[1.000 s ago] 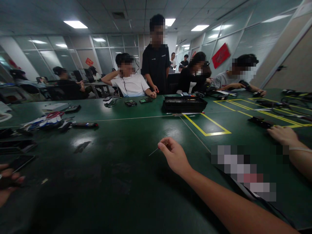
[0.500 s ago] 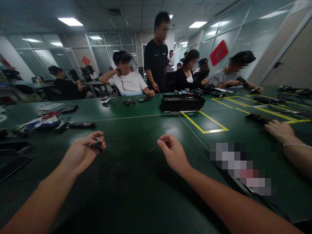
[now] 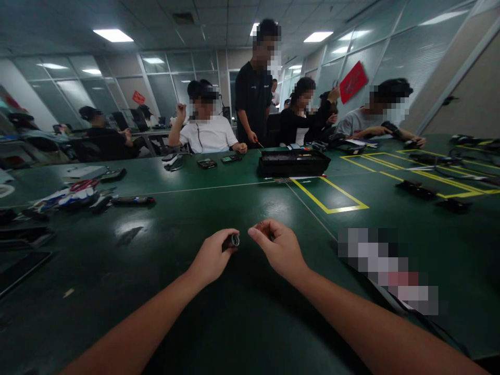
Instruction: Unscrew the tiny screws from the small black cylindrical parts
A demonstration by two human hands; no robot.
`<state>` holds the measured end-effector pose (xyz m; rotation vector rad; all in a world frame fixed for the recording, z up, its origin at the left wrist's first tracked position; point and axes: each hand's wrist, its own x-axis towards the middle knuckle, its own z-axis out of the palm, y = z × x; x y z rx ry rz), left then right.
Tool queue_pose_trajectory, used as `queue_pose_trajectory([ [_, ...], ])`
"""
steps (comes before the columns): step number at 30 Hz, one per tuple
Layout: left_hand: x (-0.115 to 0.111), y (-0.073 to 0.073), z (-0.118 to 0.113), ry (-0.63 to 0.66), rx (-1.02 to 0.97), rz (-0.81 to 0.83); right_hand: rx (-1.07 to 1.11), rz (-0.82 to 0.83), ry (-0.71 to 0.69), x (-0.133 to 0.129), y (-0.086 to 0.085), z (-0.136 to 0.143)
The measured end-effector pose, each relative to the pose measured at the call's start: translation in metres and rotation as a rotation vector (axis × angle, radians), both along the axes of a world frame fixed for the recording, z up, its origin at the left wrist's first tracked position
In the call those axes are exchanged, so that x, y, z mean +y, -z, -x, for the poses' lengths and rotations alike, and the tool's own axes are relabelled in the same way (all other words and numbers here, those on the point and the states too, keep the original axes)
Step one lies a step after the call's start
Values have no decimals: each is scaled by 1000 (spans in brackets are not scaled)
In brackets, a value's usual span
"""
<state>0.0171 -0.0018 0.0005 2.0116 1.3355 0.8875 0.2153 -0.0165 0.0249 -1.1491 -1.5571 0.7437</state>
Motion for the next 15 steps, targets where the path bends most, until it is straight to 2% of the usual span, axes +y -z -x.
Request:
queue_pose_trajectory([
  [4,1,8,13,18,72,-77,34,-33,-12,1,1,-1],
  [9,3,8,18,-103,-17,-14,141,-24,-24,3,4,-1],
  [15,6,9,18,-104,-50,6,99,13,-44,5,11,0],
])
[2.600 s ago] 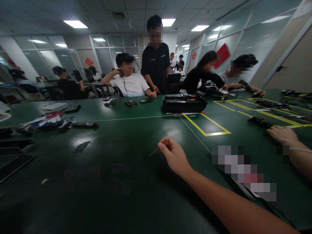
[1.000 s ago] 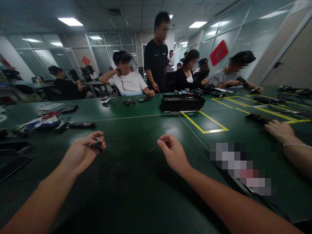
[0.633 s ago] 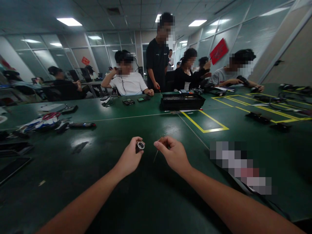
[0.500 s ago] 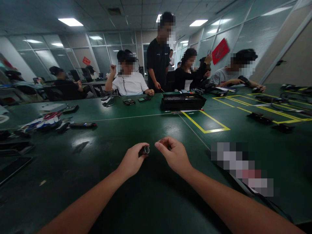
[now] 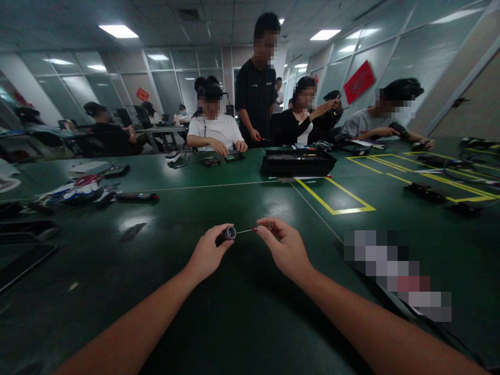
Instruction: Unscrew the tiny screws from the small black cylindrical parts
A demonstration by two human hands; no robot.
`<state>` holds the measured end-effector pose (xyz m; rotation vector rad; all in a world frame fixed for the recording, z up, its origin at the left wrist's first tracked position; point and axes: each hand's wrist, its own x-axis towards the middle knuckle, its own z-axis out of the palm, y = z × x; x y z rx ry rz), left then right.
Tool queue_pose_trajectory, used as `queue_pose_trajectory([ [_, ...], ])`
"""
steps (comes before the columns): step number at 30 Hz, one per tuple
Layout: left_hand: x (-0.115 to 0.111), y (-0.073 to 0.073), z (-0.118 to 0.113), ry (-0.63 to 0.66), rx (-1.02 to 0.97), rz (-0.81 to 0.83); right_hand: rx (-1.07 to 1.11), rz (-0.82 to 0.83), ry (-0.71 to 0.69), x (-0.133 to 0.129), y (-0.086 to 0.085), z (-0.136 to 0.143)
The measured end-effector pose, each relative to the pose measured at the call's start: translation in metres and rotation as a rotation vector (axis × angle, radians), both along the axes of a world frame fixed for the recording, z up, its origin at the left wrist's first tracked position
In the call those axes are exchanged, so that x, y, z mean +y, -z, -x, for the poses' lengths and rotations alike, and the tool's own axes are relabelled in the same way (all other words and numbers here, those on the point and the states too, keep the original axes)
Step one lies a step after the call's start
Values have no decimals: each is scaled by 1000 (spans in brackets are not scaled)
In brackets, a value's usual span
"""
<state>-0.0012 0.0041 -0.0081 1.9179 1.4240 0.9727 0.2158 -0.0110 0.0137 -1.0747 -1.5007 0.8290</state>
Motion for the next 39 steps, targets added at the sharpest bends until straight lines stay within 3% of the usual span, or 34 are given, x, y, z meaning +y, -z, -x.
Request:
queue_pose_trajectory([
  [14,0,-1,1,10,0,14,-61,5,3,3,1,-2],
  [23,1,3,6,15,-29,37,-317,135,108,3,-10,-4],
  [29,4,4,6,20,-45,31,-390,56,135,4,-6,-2],
  [39,6,7,8,40,-20,19,-310,9,-45,4,-1,-5],
])
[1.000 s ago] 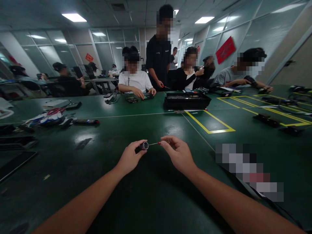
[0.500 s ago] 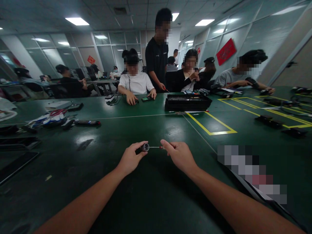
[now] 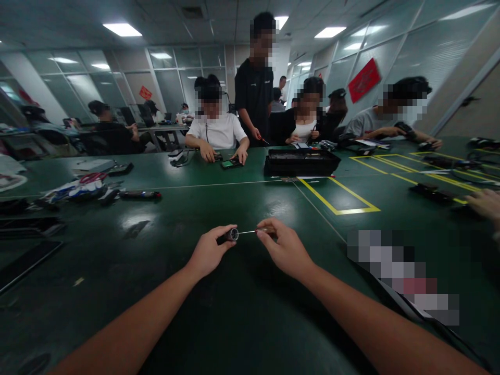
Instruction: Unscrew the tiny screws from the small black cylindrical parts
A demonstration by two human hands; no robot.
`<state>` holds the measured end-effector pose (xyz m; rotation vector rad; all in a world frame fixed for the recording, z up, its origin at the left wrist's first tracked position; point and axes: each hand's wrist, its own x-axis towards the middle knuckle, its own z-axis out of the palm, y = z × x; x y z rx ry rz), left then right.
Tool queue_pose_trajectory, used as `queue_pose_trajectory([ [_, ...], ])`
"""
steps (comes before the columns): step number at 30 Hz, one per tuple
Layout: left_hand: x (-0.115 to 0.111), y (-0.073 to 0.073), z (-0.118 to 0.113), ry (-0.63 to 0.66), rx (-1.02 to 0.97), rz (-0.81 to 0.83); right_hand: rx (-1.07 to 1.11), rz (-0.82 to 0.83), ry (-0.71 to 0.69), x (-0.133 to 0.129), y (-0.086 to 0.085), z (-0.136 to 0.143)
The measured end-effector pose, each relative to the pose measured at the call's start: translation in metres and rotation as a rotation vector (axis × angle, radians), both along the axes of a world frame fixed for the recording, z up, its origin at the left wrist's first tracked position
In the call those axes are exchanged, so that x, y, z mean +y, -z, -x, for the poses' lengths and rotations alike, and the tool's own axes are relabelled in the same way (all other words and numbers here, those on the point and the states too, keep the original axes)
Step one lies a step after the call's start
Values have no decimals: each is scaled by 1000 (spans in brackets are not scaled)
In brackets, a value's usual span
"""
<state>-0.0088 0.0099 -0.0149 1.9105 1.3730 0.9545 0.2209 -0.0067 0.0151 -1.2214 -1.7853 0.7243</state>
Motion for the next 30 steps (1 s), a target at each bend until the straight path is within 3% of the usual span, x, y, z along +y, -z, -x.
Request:
queue_pose_trajectory([
  [8,-3,-2,-2,26,-5,7,-5,65,53,1,-1,2],
  [17,-5,-6,-4,1,49,28,31,76,-6,-3,-1,0],
  [25,-5,-4,-5,4,52,-16,22,99,62,2,1,2],
  [30,-5,-4,-5,-5,53,-11,99,32,31,-2,1,4],
])
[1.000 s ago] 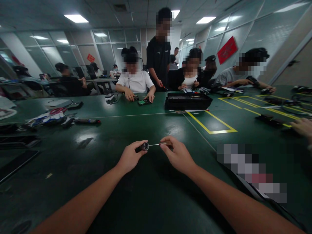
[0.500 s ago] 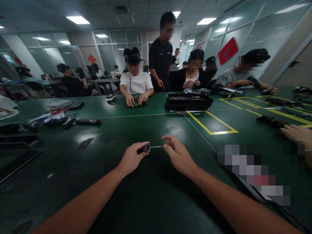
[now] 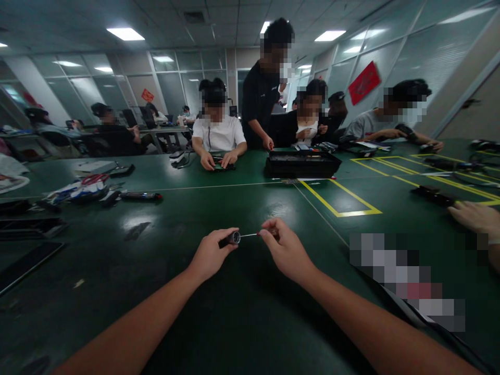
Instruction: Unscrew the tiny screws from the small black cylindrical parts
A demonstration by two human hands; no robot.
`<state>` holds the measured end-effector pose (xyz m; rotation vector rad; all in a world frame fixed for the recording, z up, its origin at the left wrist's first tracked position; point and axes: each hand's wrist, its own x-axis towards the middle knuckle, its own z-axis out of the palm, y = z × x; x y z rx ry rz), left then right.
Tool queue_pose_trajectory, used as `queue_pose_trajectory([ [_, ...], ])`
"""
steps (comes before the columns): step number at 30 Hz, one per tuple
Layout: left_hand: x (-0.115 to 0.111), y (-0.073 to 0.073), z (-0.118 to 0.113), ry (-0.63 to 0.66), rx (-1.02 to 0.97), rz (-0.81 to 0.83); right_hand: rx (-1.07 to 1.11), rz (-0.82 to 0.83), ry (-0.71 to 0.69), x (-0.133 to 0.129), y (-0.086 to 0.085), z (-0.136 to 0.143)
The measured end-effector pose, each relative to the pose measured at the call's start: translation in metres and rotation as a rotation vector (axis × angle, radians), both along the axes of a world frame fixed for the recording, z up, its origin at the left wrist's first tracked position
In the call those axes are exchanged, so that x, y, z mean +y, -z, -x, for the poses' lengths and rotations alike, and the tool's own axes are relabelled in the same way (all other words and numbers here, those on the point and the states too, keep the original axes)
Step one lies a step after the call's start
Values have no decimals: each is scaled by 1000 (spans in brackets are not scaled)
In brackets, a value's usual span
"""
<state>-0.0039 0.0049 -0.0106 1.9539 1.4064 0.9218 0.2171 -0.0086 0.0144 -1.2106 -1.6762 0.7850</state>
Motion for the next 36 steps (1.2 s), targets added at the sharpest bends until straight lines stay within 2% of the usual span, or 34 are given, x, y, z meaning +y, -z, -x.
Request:
queue_pose_trajectory([
  [5,-1,0,1,5,36,7,-57,23,-37,-2,-7,0],
  [10,-2,-2,1,17,34,9,-72,29,4,-1,-6,-1],
  [17,-3,-4,-1,2,46,-23,268,53,33,3,1,3],
  [20,-4,-8,-2,36,99,-80,493,157,71,10,5,3],
  [22,-3,-10,0,48,136,-127,675,286,103,16,8,1],
  [24,-2,-10,2,35,147,-137,735,304,167,21,11,0],
  [27,0,-7,3,20,139,-109,683,253,194,22,13,-2],
  [36,-4,-8,-2,31,132,-75,474,128,103,11,6,4],
])
